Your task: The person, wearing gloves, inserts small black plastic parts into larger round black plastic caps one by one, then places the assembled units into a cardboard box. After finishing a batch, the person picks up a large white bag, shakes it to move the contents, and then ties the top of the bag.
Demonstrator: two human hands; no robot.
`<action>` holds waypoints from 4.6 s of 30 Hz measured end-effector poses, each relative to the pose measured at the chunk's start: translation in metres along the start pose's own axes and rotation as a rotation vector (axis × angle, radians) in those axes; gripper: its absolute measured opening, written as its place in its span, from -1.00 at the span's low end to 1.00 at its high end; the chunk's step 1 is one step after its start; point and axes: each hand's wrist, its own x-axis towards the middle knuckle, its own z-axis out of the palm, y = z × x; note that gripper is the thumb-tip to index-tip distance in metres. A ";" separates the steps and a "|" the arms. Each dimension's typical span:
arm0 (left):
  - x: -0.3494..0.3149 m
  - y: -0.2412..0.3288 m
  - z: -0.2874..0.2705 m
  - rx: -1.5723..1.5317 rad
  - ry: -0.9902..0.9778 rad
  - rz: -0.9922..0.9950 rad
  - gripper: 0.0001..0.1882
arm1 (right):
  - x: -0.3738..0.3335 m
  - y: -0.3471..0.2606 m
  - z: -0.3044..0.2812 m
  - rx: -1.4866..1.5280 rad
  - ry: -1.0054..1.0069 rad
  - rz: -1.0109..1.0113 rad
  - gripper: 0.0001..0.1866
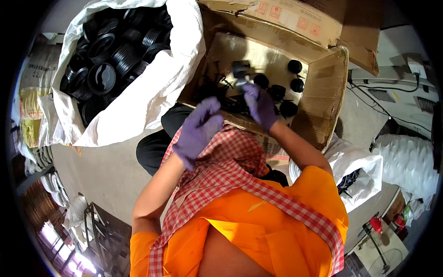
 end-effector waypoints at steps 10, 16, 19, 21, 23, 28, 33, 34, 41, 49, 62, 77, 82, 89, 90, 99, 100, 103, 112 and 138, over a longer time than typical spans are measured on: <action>0.022 -0.028 -0.017 -0.364 0.233 -0.275 -0.59 | -0.020 -0.087 -0.022 0.044 -0.119 -0.044 -0.55; 0.007 -0.030 -0.029 0.072 -0.056 -0.263 -0.51 | 0.008 -0.102 -0.025 -0.417 -0.475 -0.547 -0.38; 0.000 -0.034 -0.047 0.007 -0.037 -0.236 -0.56 | 0.010 -0.119 -0.024 0.038 -0.686 -0.099 -0.47; -0.003 -0.035 -0.061 -0.152 -0.053 -0.236 -0.58 | 0.006 -0.131 -0.019 0.356 -0.680 0.142 -0.50; -0.008 -0.007 -0.053 0.038 -0.123 -0.175 -0.61 | 0.001 -0.125 -0.010 0.420 -0.617 0.100 -0.50; -0.019 -0.018 -0.046 0.061 -0.069 -0.132 -0.64 | 0.004 -0.130 -0.007 0.006 -0.869 0.176 -0.60; -0.028 0.018 -0.012 1.527 -0.109 0.549 -0.57 | -0.003 -0.110 0.006 -0.493 -0.986 -0.074 -0.74; -0.026 0.021 -0.015 1.531 -0.148 0.595 -0.59 | 0.003 -0.111 0.000 -0.365 -1.084 0.000 -0.78; -0.017 0.024 -0.042 -0.585 -0.030 -0.041 -0.61 | 0.022 -0.126 0.001 1.142 -0.697 0.249 -0.92; -0.020 -0.014 -0.027 0.455 -0.062 0.257 -0.60 | 0.012 -0.115 0.021 0.689 -0.357 -0.074 -0.82; -0.032 0.059 0.024 1.187 -0.069 0.446 -0.53 | 0.031 -0.005 0.001 -0.572 -0.254 0.257 -0.71; -0.046 0.129 -0.036 0.783 0.379 0.856 -0.53 | 0.025 0.111 -0.067 -1.172 -0.609 0.382 -0.58; -0.011 0.031 0.004 0.147 -0.131 0.122 -0.60 | 0.010 0.072 -0.066 -0.380 -0.167 0.173 -0.75; 0.041 -0.034 0.013 -0.854 -0.028 -0.340 -0.68 | -0.036 -0.098 -0.015 0.577 -0.409 0.471 -0.77; 0.036 -0.031 0.011 -0.763 0.025 -0.336 -0.72 | -0.032 -0.099 -0.018 0.587 -0.519 0.506 -0.74; 0.005 -0.009 -0.019 0.165 -0.149 -0.275 -0.59 | -0.007 -0.095 -0.034 -0.001 -0.406 -0.357 -0.61; 0.004 -0.010 -0.024 0.147 -0.146 -0.274 -0.59 | -0.009 -0.093 -0.032 0.111 -0.540 -0.289 -0.62; -0.003 -0.007 -0.029 0.384 -0.132 -0.140 -0.64 | -0.009 -0.093 -0.030 -0.005 -0.696 -0.278 -0.69; -0.022 0.032 -0.053 0.477 -0.285 0.322 -0.58 | 0.008 -0.102 -0.017 0.655 -1.257 0.003 -0.73; -0.035 0.174 -0.125 1.252 0.755 0.615 -0.40 | 0.014 0.152 -0.113 -1.076 -0.195 0.767 -0.69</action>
